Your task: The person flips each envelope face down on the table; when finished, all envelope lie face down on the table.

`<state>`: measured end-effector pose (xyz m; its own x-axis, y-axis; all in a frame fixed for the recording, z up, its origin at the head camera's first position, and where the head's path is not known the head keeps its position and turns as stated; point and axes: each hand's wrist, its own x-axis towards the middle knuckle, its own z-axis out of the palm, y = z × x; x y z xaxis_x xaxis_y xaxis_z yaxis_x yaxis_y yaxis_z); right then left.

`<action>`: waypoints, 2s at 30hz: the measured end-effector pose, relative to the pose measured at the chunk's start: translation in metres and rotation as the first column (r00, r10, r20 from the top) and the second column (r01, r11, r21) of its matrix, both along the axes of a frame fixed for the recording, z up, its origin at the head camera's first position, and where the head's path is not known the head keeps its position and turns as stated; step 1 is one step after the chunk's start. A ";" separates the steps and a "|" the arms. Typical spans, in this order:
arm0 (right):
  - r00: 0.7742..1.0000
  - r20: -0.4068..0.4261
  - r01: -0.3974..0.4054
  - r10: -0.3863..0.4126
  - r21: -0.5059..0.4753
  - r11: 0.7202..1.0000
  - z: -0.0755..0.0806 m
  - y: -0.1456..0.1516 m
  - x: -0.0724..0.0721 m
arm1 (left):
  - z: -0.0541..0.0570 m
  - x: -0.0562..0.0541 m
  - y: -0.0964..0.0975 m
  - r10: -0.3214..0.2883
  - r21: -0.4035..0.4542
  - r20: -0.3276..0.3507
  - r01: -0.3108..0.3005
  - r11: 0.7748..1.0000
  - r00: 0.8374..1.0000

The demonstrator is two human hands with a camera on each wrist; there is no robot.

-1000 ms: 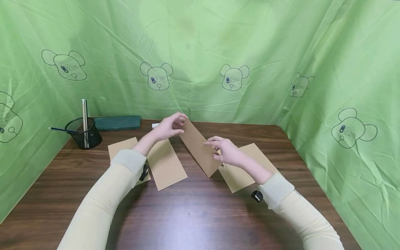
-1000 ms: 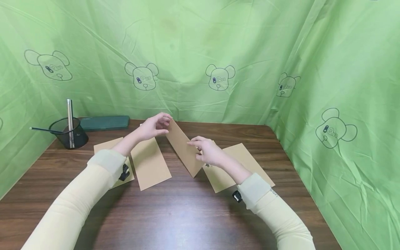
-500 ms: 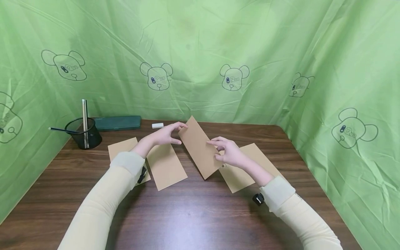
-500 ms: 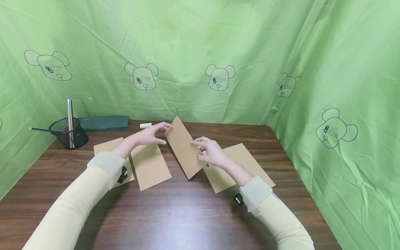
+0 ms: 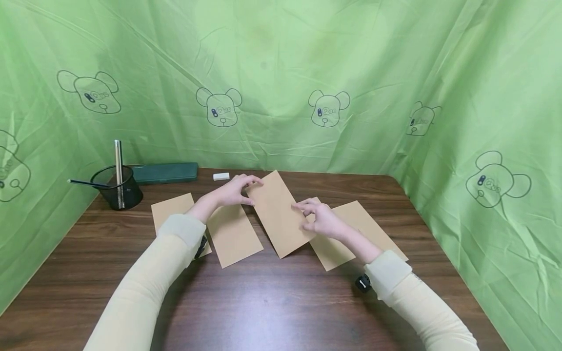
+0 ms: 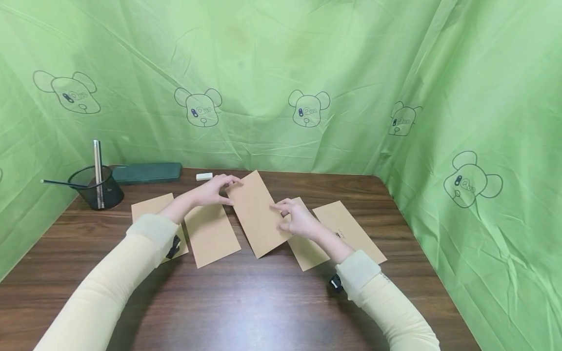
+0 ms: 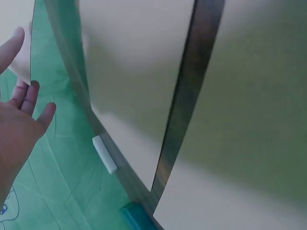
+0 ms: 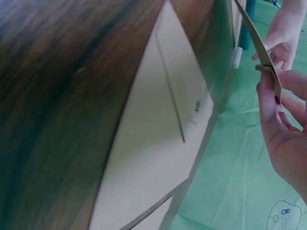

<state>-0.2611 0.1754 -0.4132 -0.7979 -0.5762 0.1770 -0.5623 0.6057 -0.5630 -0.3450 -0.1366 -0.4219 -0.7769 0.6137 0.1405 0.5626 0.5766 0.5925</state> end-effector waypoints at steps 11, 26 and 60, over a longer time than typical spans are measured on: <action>0.995 0.062 -0.079 0.074 0.093 0.993 -0.024 0.000 -0.007 | -0.017 0.008 0.007 0.073 -0.147 0.010 -0.071 0.987 0.997; 0.990 0.095 -0.124 0.108 0.190 0.974 -0.035 -0.002 -0.010 | -0.026 0.012 0.009 0.076 -0.259 0.021 -0.068 0.963 0.997; 0.981 -0.108 -0.134 0.161 0.217 0.967 -0.008 0.081 0.011 | -0.012 0.035 0.079 0.086 -0.129 0.038 -0.081 0.988 0.996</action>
